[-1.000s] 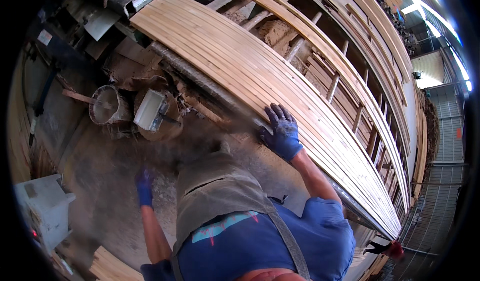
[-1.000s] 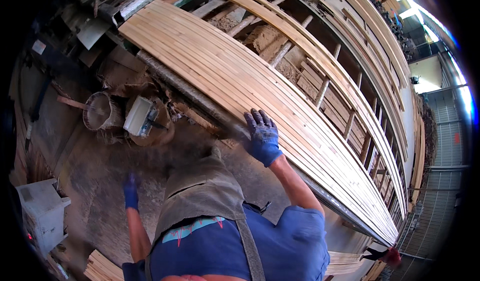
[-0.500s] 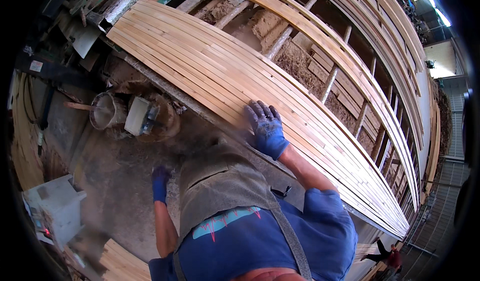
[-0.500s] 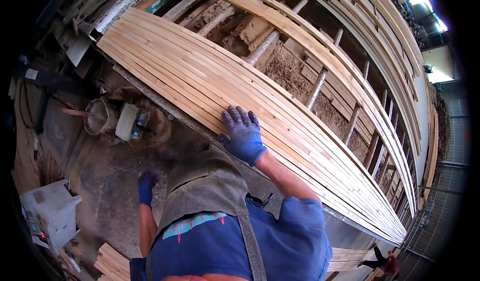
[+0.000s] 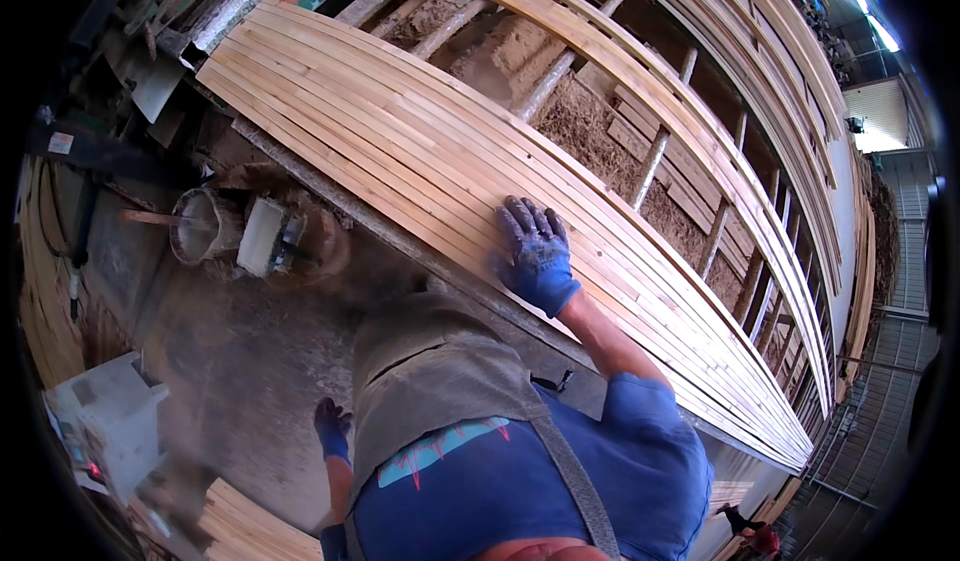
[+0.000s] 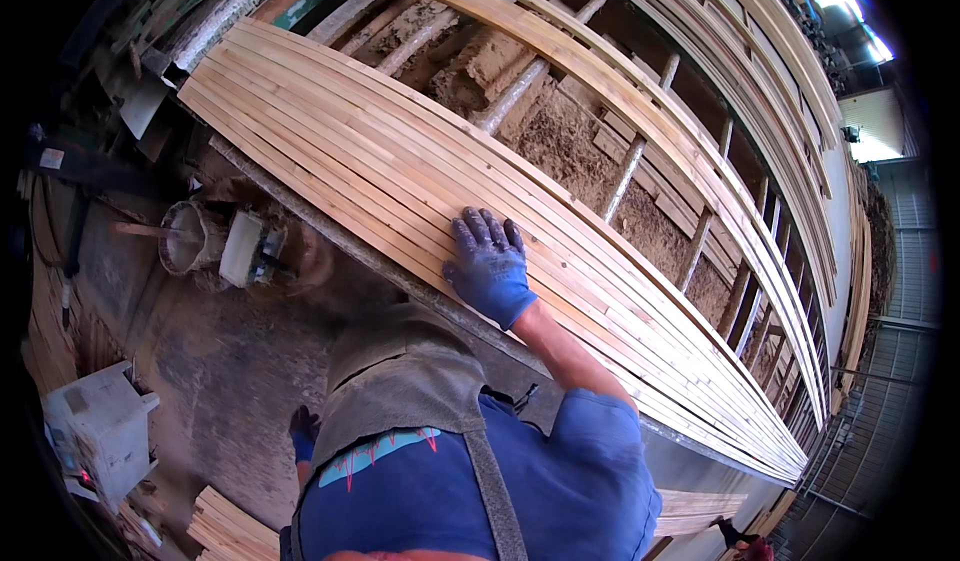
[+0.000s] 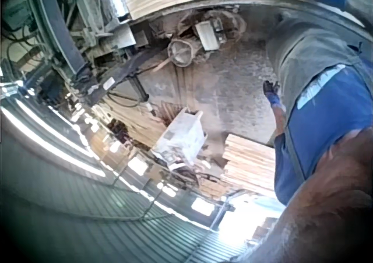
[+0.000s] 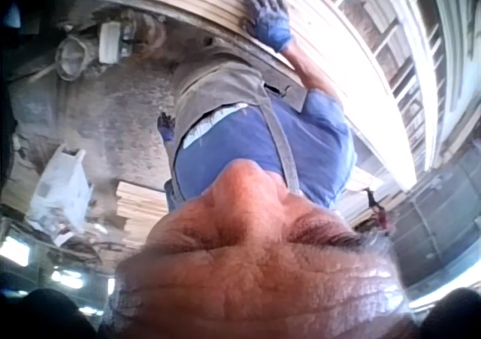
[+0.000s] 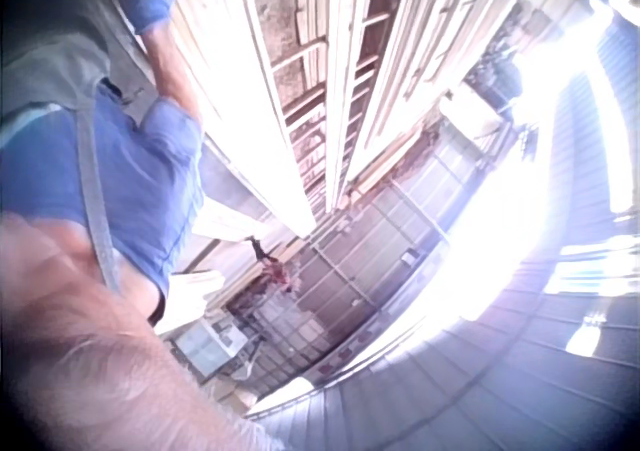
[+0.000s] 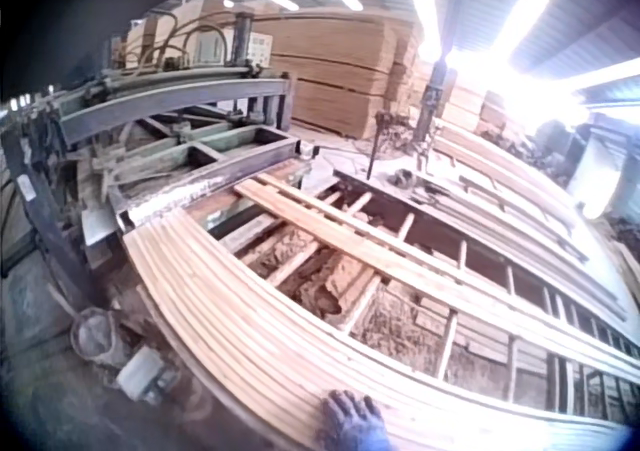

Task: The person picks up wooden planks from a stack and places them onto a metal rack. They then use a paint roller to apply white paint to the planks, dipping the roller into a bucket of paint as needed.

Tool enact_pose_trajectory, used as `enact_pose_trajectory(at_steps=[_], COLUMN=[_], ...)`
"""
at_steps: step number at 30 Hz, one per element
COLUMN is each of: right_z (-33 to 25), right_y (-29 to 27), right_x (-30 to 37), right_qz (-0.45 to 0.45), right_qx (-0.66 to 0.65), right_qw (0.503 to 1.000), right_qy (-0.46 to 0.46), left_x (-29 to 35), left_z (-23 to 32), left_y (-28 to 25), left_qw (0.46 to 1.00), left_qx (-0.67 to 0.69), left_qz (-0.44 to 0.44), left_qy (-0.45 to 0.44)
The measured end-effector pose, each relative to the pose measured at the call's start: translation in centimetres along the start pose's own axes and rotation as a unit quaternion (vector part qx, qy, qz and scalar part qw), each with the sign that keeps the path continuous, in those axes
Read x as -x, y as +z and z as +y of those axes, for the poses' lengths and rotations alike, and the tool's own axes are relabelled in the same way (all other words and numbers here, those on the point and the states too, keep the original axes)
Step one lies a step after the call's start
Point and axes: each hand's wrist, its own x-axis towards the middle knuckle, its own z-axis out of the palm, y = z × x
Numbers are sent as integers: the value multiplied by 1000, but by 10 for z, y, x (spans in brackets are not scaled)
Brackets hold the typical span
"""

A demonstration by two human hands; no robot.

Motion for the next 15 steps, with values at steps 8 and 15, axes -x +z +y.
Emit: enact_pose_trajectory(at_steps=[8, 15], right_z=[14, 13], right_y=[12, 30], right_x=[-7, -12], right_qz=[101, 113], right_qx=[14, 72], right_qw=[994, 988], right_qy=[41, 71], left_x=[0, 36], left_z=[99, 113], left_y=[3, -38], left_qw=[975, 985], left_qx=[80, -4], left_qz=[-89, 1], left_qy=[187, 171])
